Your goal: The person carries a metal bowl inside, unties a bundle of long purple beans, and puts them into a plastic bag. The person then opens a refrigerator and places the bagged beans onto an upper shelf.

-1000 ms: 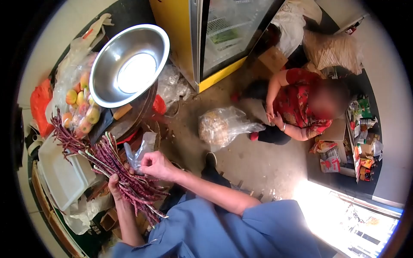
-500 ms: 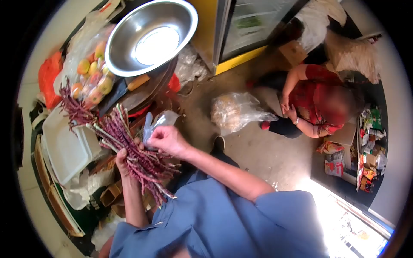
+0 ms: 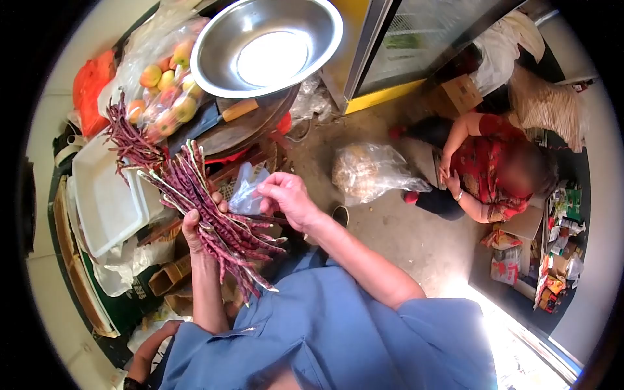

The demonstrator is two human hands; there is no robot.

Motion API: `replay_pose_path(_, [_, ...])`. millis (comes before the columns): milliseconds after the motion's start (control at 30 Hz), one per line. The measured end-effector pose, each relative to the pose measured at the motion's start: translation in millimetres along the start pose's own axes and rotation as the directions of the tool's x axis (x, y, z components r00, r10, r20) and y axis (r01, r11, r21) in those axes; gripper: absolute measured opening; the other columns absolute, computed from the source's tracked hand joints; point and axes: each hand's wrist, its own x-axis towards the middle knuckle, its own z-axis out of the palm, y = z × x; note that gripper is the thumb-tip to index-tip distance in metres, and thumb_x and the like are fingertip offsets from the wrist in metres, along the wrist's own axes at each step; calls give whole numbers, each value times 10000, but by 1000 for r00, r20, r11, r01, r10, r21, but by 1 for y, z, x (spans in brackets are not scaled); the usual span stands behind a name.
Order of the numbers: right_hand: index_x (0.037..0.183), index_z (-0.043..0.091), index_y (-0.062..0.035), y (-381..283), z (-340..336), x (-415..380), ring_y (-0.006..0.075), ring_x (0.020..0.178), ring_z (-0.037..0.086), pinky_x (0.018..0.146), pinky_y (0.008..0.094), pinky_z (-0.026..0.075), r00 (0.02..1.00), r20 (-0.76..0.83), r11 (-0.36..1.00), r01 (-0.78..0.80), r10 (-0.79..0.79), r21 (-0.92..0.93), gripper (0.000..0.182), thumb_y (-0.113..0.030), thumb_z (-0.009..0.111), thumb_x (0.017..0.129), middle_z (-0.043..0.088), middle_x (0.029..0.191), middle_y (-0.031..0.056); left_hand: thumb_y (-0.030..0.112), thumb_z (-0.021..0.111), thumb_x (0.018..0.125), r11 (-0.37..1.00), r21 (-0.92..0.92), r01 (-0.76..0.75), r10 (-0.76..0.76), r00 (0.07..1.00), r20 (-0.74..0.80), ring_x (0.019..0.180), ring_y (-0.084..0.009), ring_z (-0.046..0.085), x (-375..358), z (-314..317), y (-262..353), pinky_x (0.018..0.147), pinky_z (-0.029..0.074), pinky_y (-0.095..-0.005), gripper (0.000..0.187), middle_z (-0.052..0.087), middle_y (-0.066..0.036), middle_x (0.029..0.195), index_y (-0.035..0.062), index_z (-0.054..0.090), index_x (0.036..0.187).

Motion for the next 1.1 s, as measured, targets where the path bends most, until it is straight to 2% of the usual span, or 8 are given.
replay_pose_path(200, [825, 561, -46, -18, -2, 3, 117, 560, 606, 486, 254, 498, 988, -154, 994, 44, -28, 102, 75, -89, 596, 875, 667, 805, 86, 262, 713, 678, 1000, -29, -1, 1, 1000, 3, 868, -239, 595, -3, -5, 7, 910, 504, -441, 694, 594, -100, 969, 25, 475, 1285])
replay_pose_path(267, [830, 568, -39, -21, 4, 4, 118, 575, 620, 495, 246, 501, 986, -159, 998, 61, -58, 18, 78, -91, 594, 882, 663, 784, 90, 243, 740, 631, 1000, 10, 10, -9, 997, -74, 824, -256, 609, -4, 3, 11, 862, 546, -458, 593, 586, -97, 918, 30, 536, 1145])
replay_pose_path(333, [848, 580, -28, -19, 8, 7, 114, 589, 633, 508, 235, 505, 984, -98, 965, 120, -146, -235, 82, -96, 597, 890, 658, 751, 85, 247, 731, 623, 999, 37, -10, 12, 999, -38, 825, -264, 620, -1, -1, 8, 949, 502, -473, 553, 588, -100, 889, -1, 555, 1085])
replay_pose_path(400, [853, 590, -19, -19, 21, 5, 111, 590, 638, 518, 223, 504, 975, -131, 941, 129, -178, -314, 90, -98, 606, 892, 652, 719, 70, 248, 726, 625, 999, 27, 28, -26, 998, -49, 822, -267, 630, -1, 1, 6, 994, 467, -478, 517, 590, -103, 857, -18, 568, 1039])
replay_pose_path(567, [818, 594, -11, -3, 32, 1, 107, 591, 638, 528, 207, 489, 971, -52, 871, 186, -235, -455, 110, -94, 626, 883, 645, 701, 46, 240, 729, 643, 995, 90, 47, -44, 998, -33, 840, -272, 651, 2, -14, 3, 778, 570, -375, 578, 638, -161, 936, -47, 553, 1112])
replay_pose_path(667, [815, 589, -3, 0, 36, 1, 90, 591, 627, 531, 206, 485, 965, -25, 840, 215, -261, -497, 115, -90, 630, 879, 641, 679, 43, 279, 718, 637, 986, 147, 84, -79, 996, -39, 857, -254, 618, 6, -15, -1, 753, 565, -370, 646, 597, -132, 951, 2, 494, 1175])
replay_pose_path(867, [821, 596, -3, -3, 39, 4, 86, 577, 616, 517, 203, 479, 966, 5, 869, 234, -258, -435, 90, -71, 625, 873, 642, 684, 42, 296, 722, 635, 981, 165, 99, -98, 995, -14, 804, -245, 624, 12, -21, -1, 767, 569, -382, 584, 606, -134, 868, -29, 532, 1083])
replay_pose_path(1100, [774, 573, -17, 0, 23, 4, 90, 595, 634, 489, 189, 451, 983, -53, 903, 140, -177, -406, 83, -44, 626, 832, 636, 657, 53, 241, 713, 687, 995, 21, 94, -94, 996, -6, 860, -254, 611, 7, -26, 5, 761, 573, -422, 662, 584, -125, 978, 38, 459, 1263])
